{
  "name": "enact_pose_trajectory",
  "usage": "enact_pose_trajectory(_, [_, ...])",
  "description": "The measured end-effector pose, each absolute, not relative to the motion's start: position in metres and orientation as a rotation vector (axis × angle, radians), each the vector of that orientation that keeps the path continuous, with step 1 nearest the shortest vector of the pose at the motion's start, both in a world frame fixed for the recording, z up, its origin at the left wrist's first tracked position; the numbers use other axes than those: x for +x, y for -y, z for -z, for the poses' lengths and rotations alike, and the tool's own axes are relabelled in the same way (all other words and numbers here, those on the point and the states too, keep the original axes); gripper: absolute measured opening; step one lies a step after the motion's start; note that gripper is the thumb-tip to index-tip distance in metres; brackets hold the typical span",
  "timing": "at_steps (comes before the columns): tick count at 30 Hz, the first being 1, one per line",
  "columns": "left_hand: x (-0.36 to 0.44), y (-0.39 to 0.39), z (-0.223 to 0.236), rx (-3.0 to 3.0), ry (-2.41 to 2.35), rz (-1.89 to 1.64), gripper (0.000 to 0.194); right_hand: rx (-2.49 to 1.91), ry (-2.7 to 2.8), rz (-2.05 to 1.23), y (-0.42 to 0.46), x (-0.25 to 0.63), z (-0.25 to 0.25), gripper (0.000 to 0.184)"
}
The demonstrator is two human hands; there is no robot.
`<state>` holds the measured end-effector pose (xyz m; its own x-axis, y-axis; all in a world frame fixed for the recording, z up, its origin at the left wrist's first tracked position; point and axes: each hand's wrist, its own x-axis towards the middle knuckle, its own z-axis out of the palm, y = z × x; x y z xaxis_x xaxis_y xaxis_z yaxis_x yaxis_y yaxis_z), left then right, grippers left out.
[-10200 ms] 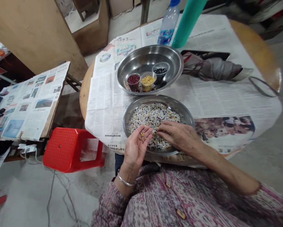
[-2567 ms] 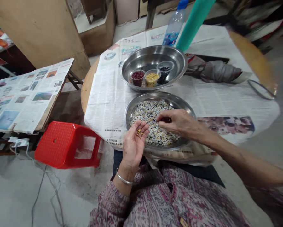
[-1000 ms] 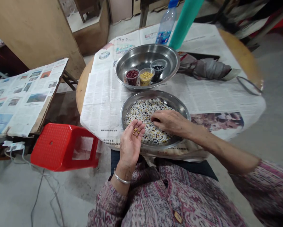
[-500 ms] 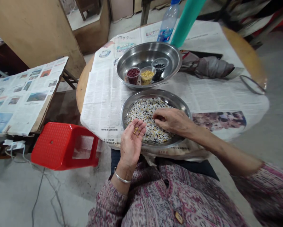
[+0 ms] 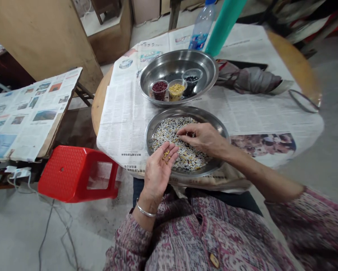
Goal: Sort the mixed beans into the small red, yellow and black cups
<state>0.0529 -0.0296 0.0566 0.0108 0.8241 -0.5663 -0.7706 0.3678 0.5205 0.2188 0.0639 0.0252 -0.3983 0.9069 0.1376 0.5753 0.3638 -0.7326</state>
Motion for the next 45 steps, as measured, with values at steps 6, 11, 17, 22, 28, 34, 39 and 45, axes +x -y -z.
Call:
enact_pose_trajectory(6, [0.054, 0.029, -0.057, 0.07, -0.936, -1.265, 0.02, -1.205, 2.549, -0.417, -0.068, 0.212, -0.015, 0.027])
enact_pose_trajectory(11, [0.053, 0.03, -0.056, 0.071, -0.931, -1.275, 0.02, -1.192, 2.6, -0.303, -0.066, 0.213, -0.013, 0.028])
enact_pose_trajectory(17, [0.053, 0.03, -0.055, 0.095, -0.93, -1.27, 0.02, -1.347, 2.32, -0.424, -0.065, 0.224, -0.011, 0.024])
enact_pose_trajectory(22, [0.053, 0.03, -0.055, 0.117, -0.925, -1.27, 0.021, -1.43, 2.131, -0.571, -0.062, 0.229, -0.026, 0.021])
enact_pose_trajectory(28, [0.053, 0.031, -0.052, 0.123, -0.923, -1.274, 0.022, -1.258, 2.022, -0.882, -0.052, 0.22, -0.047, 0.022])
enact_pose_trajectory(34, [0.052, 0.031, -0.051, 0.109, -0.908, -1.276, 0.023, -1.222, 1.91, -1.028, -0.051, 0.214, -0.046, 0.023])
enact_pose_trajectory(39, [0.053, 0.031, -0.054, 0.077, -0.919, -1.272, 0.022, -1.268, 1.519, -1.488, -0.053, 0.221, -0.042, 0.03])
enact_pose_trajectory(45, [0.052, 0.031, -0.054, 0.102, -0.915, -1.268, 0.022, -1.251, 1.091, -1.877, -0.051, 0.227, -0.034, 0.039])
